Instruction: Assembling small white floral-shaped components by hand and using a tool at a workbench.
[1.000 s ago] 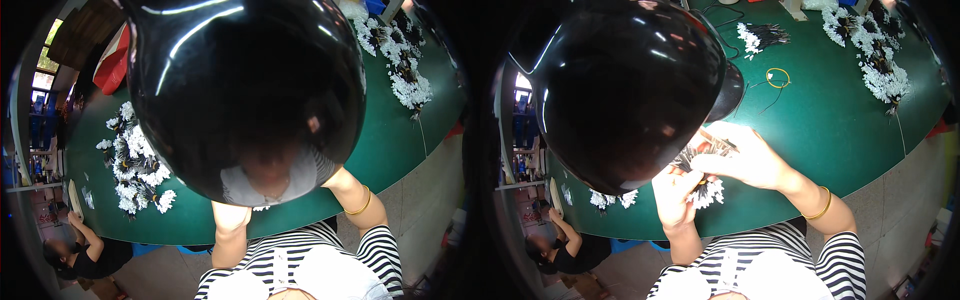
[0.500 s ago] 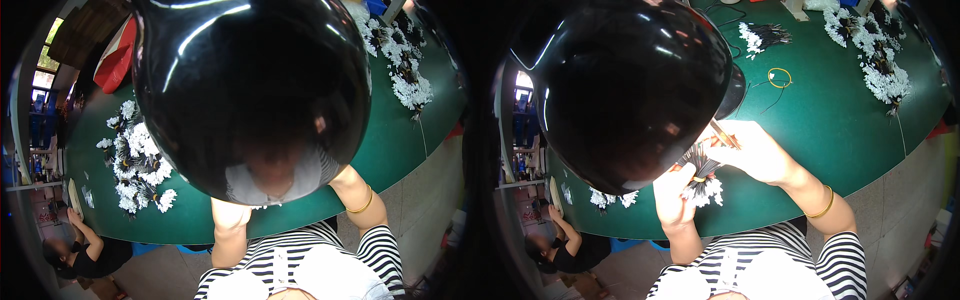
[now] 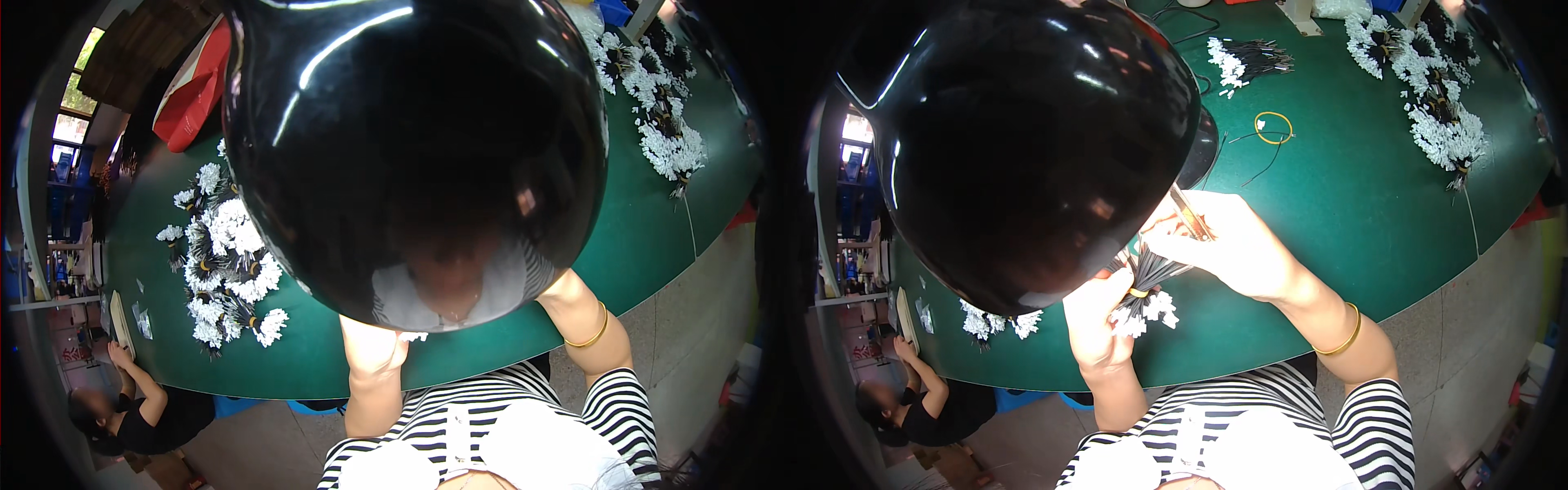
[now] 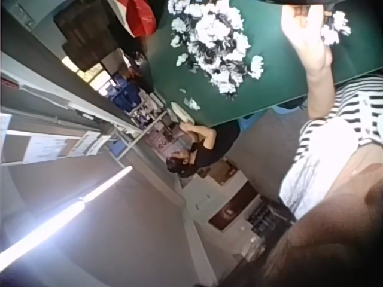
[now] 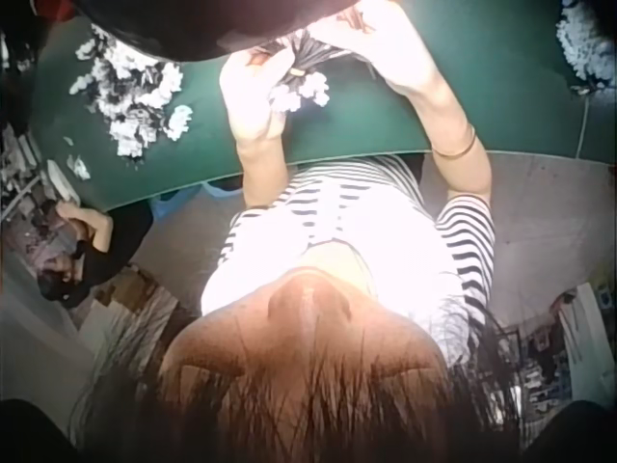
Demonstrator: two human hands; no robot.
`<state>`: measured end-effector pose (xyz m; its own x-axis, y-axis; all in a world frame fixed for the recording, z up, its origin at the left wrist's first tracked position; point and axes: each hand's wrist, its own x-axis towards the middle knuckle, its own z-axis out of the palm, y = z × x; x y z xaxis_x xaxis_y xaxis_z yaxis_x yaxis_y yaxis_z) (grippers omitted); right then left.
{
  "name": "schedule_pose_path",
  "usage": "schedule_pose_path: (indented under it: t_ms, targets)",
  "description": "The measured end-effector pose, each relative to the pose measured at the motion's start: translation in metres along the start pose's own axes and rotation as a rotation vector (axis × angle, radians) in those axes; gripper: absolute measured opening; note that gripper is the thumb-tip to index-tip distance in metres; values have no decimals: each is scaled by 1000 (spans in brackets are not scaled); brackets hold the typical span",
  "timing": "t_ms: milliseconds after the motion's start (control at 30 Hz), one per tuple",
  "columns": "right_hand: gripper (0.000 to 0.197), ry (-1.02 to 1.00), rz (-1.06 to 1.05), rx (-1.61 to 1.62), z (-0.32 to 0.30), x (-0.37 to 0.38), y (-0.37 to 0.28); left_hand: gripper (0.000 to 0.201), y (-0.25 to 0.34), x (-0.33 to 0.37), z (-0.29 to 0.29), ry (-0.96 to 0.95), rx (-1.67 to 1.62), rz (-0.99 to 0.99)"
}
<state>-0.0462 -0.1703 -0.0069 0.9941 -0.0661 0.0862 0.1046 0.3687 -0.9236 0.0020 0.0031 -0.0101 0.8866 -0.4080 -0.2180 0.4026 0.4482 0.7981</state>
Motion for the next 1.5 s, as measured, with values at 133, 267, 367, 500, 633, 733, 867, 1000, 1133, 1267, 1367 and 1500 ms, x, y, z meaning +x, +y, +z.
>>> schedule_pose_path:
  t_ms: [133, 267, 367, 500, 633, 733, 867, 1000, 1133, 1267, 1367, 1500]
  targets:
    - [14, 7, -10, 51, 0, 1, 1, 25, -3, 2, 1, 24, 33, 92]
    - [14, 13, -9, 50, 2, 1, 1, 23, -6, 1, -12, -251, 342, 458]
    - [14, 15, 8, -4, 5, 1, 1, 22, -4, -2, -4, -258, 225, 347]
    - [16, 37, -20, -39, 12, -1, -5, 25, -10, 3, 1, -119, 250, 317]
    - [16, 58, -30, -105, 14, -2, -9, 28, -13, 1, 1, -56, 140, 123]
    - [15, 95, -65, -148, 12, -3, -8, 27, -13, -2, 1, 40, 108, -25]
    - [14, 106, -12, -258, 11, -2, -18, 26, -12, -1, -1, -44, -9, 112]
    - [14, 144, -98, -191, 7, -1, -9, 30, -11, 0, 0, 31, -13, 127]
    - [15, 128, -101, -229, 9, -1, -9, 32, -11, -1, -8, -22, -166, 115]
    - [14, 127, -81, -221, 7, -1, -6, 28, -12, -3, -12, -95, -198, 84]
    - [13, 112, -93, -224, 11, 1, -10, 27, -10, -2, -11, -108, -212, 59]
    - [9, 299, -269, -772, 19, -5, -20, 25, -10, -1, -11, -72, -162, 49]
